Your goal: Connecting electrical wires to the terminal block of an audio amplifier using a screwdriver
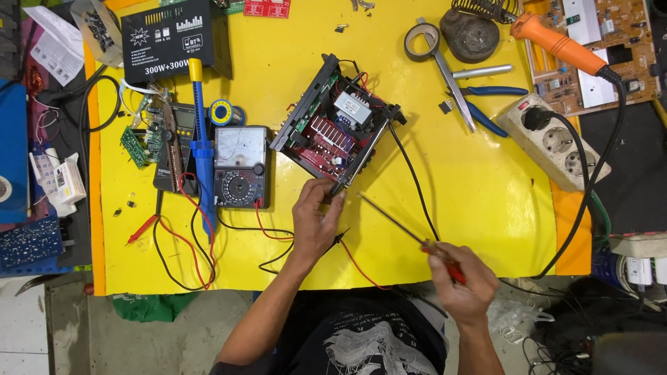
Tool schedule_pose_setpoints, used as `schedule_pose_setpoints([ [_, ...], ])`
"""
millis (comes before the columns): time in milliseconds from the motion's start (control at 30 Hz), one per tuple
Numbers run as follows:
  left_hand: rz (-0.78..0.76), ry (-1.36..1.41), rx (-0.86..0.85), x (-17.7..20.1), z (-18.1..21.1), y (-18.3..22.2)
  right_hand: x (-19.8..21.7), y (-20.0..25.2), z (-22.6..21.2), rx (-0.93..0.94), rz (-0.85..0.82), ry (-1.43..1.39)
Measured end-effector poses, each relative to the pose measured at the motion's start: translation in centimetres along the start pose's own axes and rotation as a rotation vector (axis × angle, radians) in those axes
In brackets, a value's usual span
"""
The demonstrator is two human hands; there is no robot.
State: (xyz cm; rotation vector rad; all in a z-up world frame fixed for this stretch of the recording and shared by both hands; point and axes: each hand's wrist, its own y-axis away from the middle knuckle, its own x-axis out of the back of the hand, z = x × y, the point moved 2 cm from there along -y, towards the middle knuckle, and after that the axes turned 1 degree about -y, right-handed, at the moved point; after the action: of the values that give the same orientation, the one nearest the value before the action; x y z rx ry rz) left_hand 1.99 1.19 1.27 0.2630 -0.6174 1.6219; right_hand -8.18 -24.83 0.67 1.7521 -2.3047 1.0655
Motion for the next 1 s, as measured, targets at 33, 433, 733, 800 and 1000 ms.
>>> schedule_pose_setpoints([
  [33,0.002,0.001,-0.003,0.2,0.3,0.1,0.1,-0.6,0.5,0.003,0.001,0.001],
  [433,0.239,-0.068,-0.106,7.6,2.7,-5.5,-1.9,-8.6,2.5,0.06,0.021,0.573],
  [733,0.14,-0.013,-0.102,6.7,-0.9,-5.4,-12.2,-15.0,-5.9,0.327,-0.226,0.192],
  [800,0.08,0.064,-0.046,7.1,-0.8,-5.0,-14.4,-16.1,-5.3,0.361,-0.3,0.238],
  [1000,0.018,0.014,-0.011,7.5,-3.0,-2.8,-13.2,-20.2,-6.0,-0.065,-0.463,-0.296],
])
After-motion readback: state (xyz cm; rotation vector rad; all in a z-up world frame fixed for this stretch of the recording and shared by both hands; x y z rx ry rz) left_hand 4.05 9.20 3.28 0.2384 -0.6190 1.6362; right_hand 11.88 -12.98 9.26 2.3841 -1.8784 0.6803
